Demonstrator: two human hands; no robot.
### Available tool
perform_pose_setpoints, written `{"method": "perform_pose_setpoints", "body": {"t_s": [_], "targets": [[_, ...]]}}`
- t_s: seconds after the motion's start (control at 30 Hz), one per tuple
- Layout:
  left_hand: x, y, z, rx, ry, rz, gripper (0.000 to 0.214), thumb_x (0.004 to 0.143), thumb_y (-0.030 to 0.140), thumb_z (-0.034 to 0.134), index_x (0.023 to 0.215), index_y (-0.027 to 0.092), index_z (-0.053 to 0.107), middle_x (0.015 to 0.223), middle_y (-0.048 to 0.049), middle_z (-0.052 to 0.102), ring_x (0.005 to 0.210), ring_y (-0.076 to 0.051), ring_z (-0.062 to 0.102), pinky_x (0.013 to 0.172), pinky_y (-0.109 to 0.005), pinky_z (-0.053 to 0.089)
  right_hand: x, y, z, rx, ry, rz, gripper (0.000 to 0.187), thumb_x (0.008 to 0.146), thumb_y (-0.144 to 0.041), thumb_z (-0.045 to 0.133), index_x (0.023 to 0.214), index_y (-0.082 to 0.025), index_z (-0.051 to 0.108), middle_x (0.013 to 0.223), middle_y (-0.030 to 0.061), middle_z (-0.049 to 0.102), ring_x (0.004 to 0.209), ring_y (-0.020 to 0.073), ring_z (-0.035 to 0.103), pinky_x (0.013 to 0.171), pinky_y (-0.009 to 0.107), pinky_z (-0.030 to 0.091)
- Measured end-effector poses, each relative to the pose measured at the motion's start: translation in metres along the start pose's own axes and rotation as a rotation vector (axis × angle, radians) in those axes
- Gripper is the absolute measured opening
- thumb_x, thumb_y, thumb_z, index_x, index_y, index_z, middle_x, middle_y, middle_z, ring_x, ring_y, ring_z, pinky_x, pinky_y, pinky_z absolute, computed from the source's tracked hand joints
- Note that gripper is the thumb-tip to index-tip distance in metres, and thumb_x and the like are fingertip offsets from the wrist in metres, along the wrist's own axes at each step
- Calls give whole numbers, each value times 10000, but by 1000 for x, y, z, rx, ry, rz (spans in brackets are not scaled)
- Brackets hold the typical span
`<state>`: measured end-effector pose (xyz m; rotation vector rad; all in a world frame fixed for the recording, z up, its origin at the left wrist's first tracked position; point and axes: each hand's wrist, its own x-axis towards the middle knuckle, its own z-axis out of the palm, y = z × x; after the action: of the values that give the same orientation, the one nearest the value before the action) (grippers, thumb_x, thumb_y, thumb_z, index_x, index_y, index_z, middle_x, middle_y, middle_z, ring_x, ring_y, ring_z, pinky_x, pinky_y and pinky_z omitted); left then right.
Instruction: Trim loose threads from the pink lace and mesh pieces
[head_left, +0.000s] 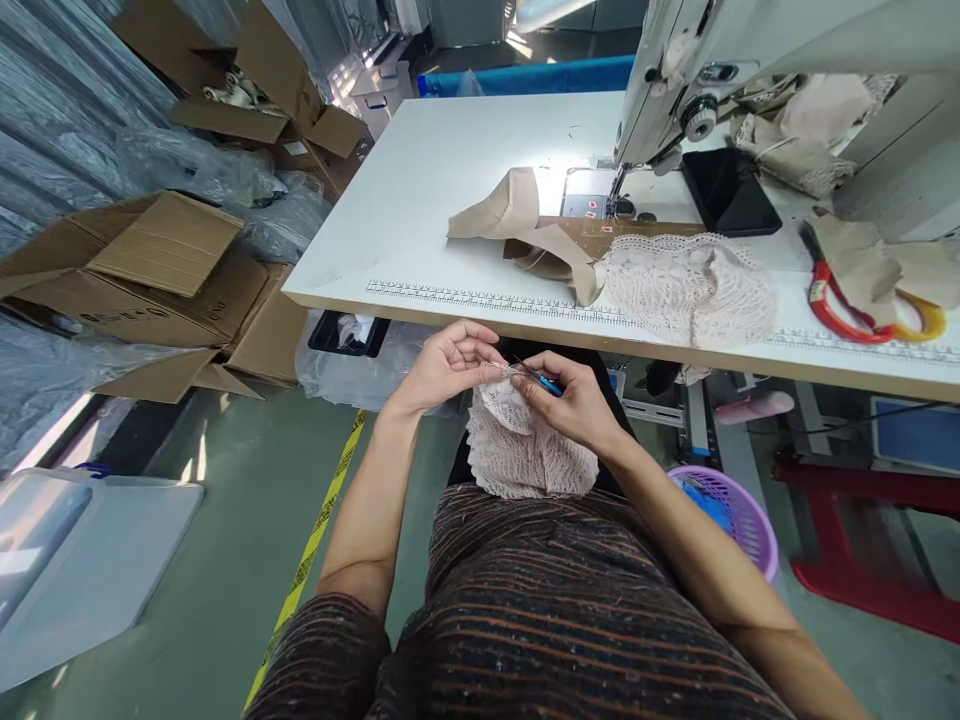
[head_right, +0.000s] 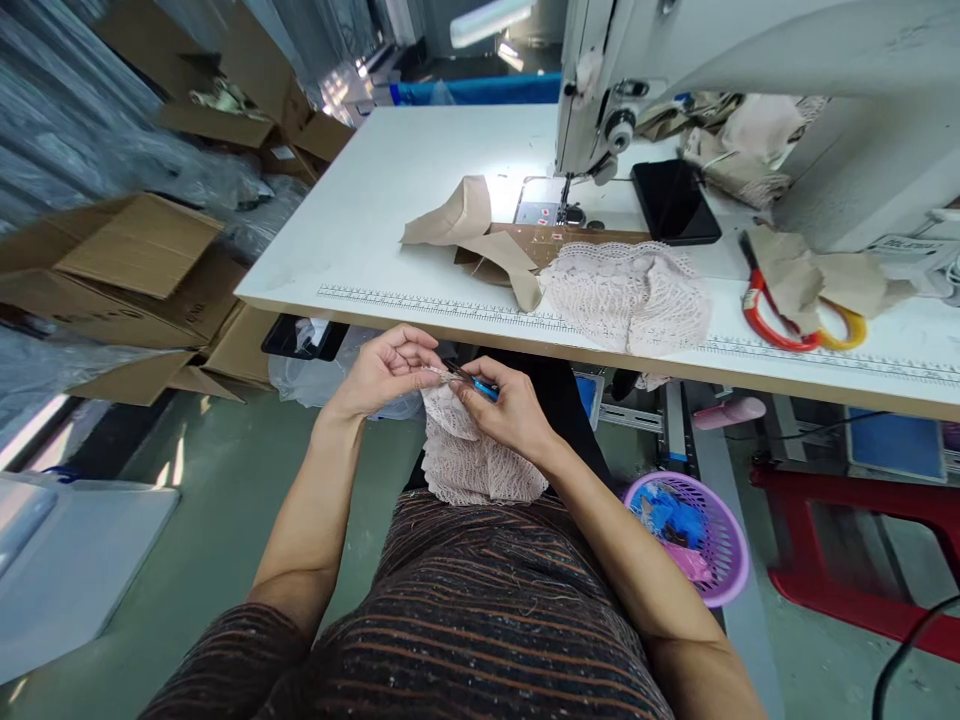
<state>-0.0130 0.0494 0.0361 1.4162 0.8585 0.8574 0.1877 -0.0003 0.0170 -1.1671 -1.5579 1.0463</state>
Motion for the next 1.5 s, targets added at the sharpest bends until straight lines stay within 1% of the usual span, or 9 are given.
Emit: {"method": "perform_pose_setpoints", "body": {"t_s": [0.47, 0.53, 0.63, 0.77, 0.9, 1.07, 1.27, 1.37, 1.5], "targets": [[-10, -9, 10, 158, -252, -50, 386, 845, 350, 743, 1156, 137, 662, 892, -65, 730, 691, -115, 648, 596, -222, 503, -31, 6, -27, 3, -31, 113, 325, 909, -492, 615, 812, -185, 659, 685, -3, 623, 591, 122, 516, 547, 242, 395], [-9, -8, 14, 353, -204, 52, 284, 869, 337, 718, 1090, 160, 703, 912, -62, 728, 686, -113, 633, 612, -236, 509, -42, 13, -38, -191, -18, 153, 286, 915, -464, 611, 873, -193, 694, 736, 24, 683, 620, 151, 577, 567, 260, 407], [0, 2, 15, 604, 64, 331, 171, 916, 347, 665, 950, 193, 730, 902, -43, 720, 756, -139, 645, 723, -292, 545, -51, 23, -56, -500, 93, 204, 255, 925, -414, 595, 971, -208, 738, 836, 65, 755, 644, 194, 640, 597, 298, 421], [29, 26, 8, 887, 417, 500, 310, 976, 446, 561, 1160, 231, 688, 1187, -96, 694, 1101, -244, 645, 985, -432, 527, -49, 23, -71, -437, 169, 152, 249, 944, -384, 574, 955, -199, 741, 883, 72, 780, 690, 193, 678, 644, 305, 467], [75, 40, -1, 1178, 162, 327, 581, 1023, 568, 352, 1489, 243, 473, 1565, -103, 457, 1463, -328, 392, 1198, -535, 323, -46, 8, -78, -288, 177, 50, 206, 943, -346, 595, 935, -188, 728, 828, 46, 770, 720, 167, 684, 666, 279, 504], [135, 44, -13, 1298, -154, 113, 632, 1022, 569, 239, 1499, 218, 458, 1630, -96, 379, 1512, -329, 318, 1241, -602, 167, -42, -16, -107, -281, 327, -98, 149, 927, -306, 628, 949, -192, 722, 789, 25, 762, 679, 145, 684, 653, 259, 526], [198, 51, -22, 1249, -90, 131, 538, 969, 609, 289, 1091, 207, 626, 1337, -117, 636, 1223, -336, 596, 1201, -690, 166, -12, -21, -180, -490, 746, 13, 268, 927, -405, 588, 937, -168, 712, 764, 52, 729, 571, 151, 598, 561, 287, 491], [209, 44, -18, 1270, -22, 199, 515, 885, 654, 460, 1061, 185, 579, 1202, -134, 652, 1069, -329, 645, 1177, -687, 239, 6, -7, -208, -698, 775, 105, 301, 893, -377, 586, 1054, -154, 708, 894, 109, 739, 755, 231, 665, 729, 385, 545], [204, 30, -18, 1203, 73, 364, 451, 910, 595, 478, 1086, 191, 570, 1275, -171, 613, 1205, -373, 583, 1139, -698, 304, 23, 6, -218, -1004, 775, 31, 413, 907, -278, 518, 1273, -125, 634, 1243, 223, 641, 1143, 350, 590, 965, 538, 479]]}}
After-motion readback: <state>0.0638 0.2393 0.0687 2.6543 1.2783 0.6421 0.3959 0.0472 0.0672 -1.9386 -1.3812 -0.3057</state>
